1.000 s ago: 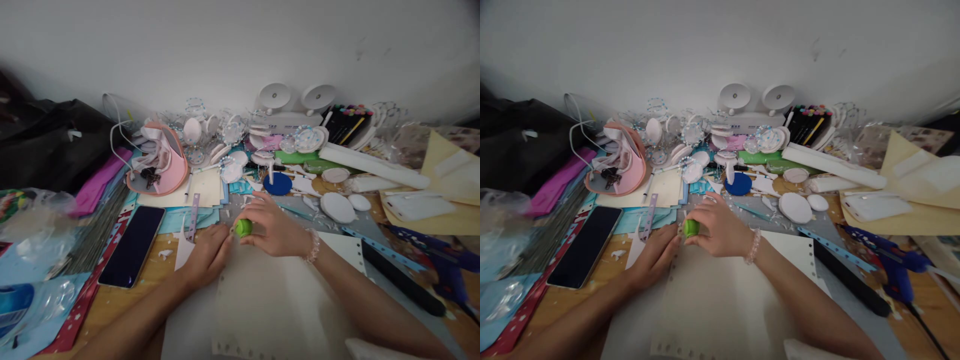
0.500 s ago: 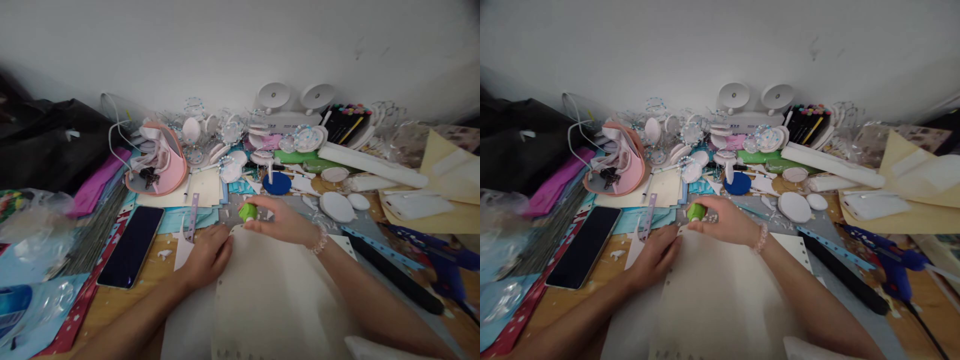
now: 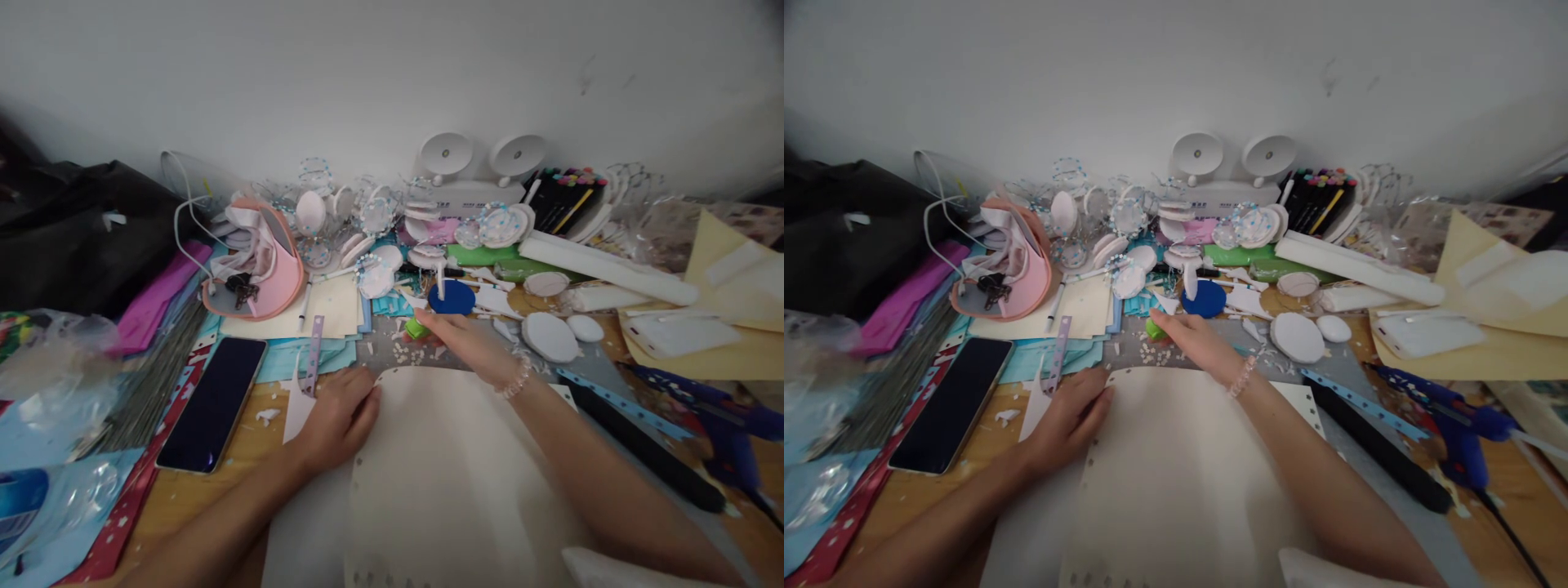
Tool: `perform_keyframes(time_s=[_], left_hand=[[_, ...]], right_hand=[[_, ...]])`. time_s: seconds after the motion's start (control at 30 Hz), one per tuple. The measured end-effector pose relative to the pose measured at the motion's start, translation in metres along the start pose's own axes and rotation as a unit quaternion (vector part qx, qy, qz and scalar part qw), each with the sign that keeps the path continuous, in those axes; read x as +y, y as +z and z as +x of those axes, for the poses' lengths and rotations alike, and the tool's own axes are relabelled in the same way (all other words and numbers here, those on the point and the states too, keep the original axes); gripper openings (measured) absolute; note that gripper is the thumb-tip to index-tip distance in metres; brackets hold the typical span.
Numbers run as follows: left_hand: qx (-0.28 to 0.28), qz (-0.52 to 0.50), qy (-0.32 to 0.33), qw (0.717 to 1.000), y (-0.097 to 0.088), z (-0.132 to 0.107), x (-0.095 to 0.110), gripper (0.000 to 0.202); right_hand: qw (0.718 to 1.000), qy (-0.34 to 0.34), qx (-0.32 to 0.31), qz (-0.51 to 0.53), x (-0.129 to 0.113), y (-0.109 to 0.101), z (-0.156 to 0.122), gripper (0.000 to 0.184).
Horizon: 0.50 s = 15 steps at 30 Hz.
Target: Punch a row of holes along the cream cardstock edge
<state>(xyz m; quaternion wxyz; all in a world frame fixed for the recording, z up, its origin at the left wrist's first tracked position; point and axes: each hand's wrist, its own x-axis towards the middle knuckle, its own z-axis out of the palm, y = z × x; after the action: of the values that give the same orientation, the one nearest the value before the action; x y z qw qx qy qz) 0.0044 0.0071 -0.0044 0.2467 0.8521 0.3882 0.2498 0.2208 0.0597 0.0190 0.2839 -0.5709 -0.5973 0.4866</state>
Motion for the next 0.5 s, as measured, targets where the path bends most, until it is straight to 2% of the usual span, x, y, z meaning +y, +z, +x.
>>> perform_keyframes(time_s=[0.1, 0.2, 0.33, 0.5], left_hand=[[0.000, -0.003, -0.007, 1.000, 0.001, -0.001, -0.001, 0.024], [0.006, -0.010, -0.017, 1.000, 0.001, -0.002, -0.002, 0.024], [0.026, -0.018, -0.018, 0.999, 0.002, -0.003, -0.003, 0.024], [0.055, -0.021, -0.017, 0.998, 0.001, -0.004, -0.002, 0.023]], right_hand=[[1.000, -0.013, -0.015, 0.014, -0.006, -0.002, -0.003, 0.045], [0.994, -0.088, -0.060, -0.025, -0.014, -0.007, -0.010, 0.036], [0.963, -0.198, -0.127, -0.134, -0.023, -0.010, -0.020, 0.032], [0.942, -0.253, -0.102, -0.198, -0.024, -0.004, -0.022, 0.024]])
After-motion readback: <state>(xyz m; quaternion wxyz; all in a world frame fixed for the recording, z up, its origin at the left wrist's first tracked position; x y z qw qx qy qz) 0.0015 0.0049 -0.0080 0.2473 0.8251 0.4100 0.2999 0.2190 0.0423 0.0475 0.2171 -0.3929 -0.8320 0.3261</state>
